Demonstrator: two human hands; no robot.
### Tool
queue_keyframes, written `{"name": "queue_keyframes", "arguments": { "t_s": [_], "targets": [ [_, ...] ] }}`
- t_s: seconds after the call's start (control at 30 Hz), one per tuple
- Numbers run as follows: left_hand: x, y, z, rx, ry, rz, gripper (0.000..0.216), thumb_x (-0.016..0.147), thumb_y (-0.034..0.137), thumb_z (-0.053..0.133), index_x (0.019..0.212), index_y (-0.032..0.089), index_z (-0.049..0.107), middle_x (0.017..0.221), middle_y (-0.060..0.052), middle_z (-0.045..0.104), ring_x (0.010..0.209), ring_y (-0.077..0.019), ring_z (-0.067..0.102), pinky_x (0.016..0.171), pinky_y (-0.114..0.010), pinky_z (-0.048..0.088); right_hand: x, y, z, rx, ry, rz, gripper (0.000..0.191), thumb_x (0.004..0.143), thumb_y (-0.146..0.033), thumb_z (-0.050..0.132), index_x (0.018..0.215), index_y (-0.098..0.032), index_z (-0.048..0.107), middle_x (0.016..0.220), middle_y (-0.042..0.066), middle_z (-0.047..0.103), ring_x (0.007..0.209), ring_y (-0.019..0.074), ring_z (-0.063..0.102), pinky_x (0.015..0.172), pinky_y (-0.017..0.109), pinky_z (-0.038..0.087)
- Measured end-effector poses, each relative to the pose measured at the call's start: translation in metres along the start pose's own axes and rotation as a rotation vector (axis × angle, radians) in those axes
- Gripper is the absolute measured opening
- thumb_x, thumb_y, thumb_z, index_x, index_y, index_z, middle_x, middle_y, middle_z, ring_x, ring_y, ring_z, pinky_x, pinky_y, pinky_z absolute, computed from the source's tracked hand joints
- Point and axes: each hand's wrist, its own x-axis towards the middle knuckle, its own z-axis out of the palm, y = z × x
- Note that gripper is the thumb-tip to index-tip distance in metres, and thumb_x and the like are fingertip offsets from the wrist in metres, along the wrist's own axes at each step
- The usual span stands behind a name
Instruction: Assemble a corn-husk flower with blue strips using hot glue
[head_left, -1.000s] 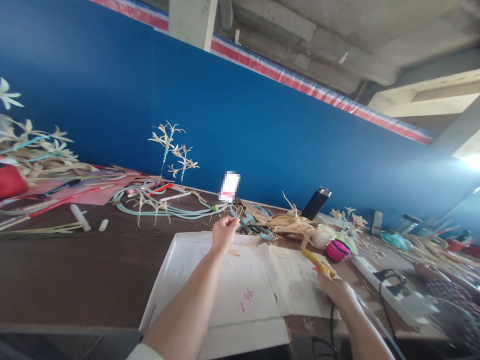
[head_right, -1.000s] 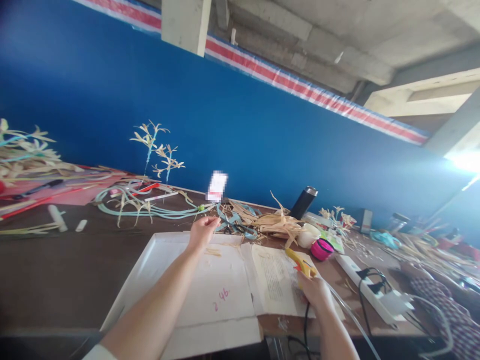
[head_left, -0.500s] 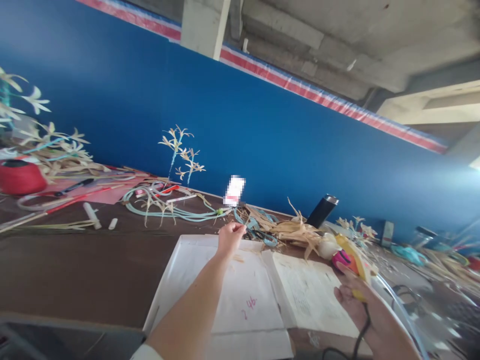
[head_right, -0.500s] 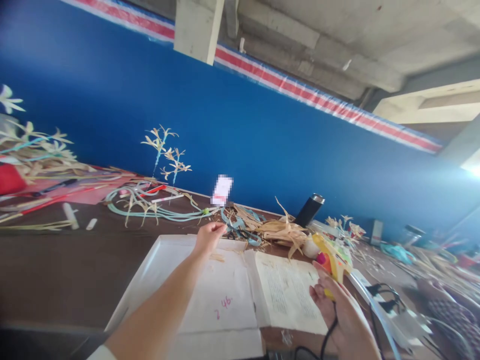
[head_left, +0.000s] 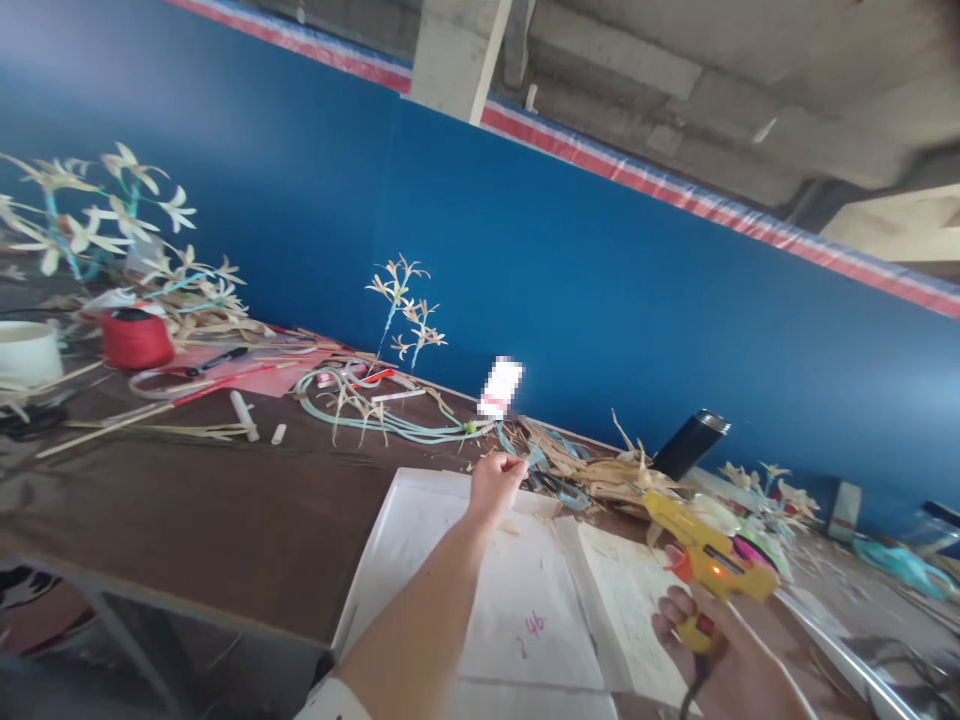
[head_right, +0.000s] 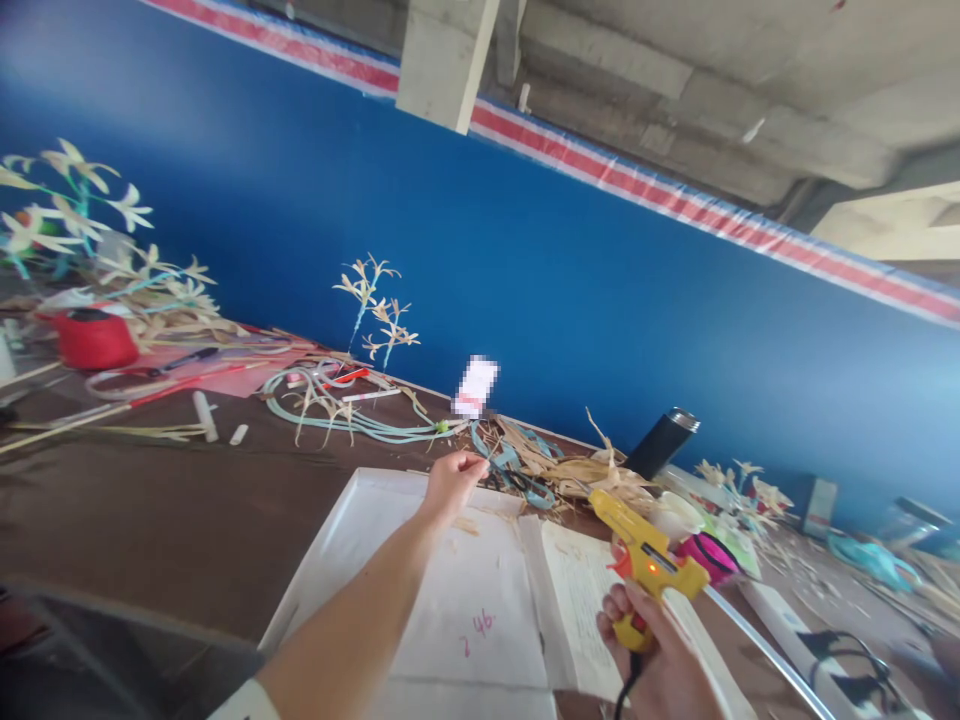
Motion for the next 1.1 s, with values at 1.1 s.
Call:
{"name": "queue_keyframes", "arguments": {
  "t_s": [1.1],
  "targets": [
    [-0.001,-0.009,0.007,0.185,-0.051,0.029,0.021,0.073,0.034,0.054,0.074,0.020,0.069,0.074,-0.003,0.070,0.068,-0.0139,0.060,0.061,-0.022,0.040,0.011,0.055,0.067,-0.602,0.049,-0.291,0.052,0.058,-0.053,0.073,0.093,-0.015,0.070,0.078,0.003,0.066,0.073,0.0179,0.057,0.068,0.024,0.046]
  ]
}}
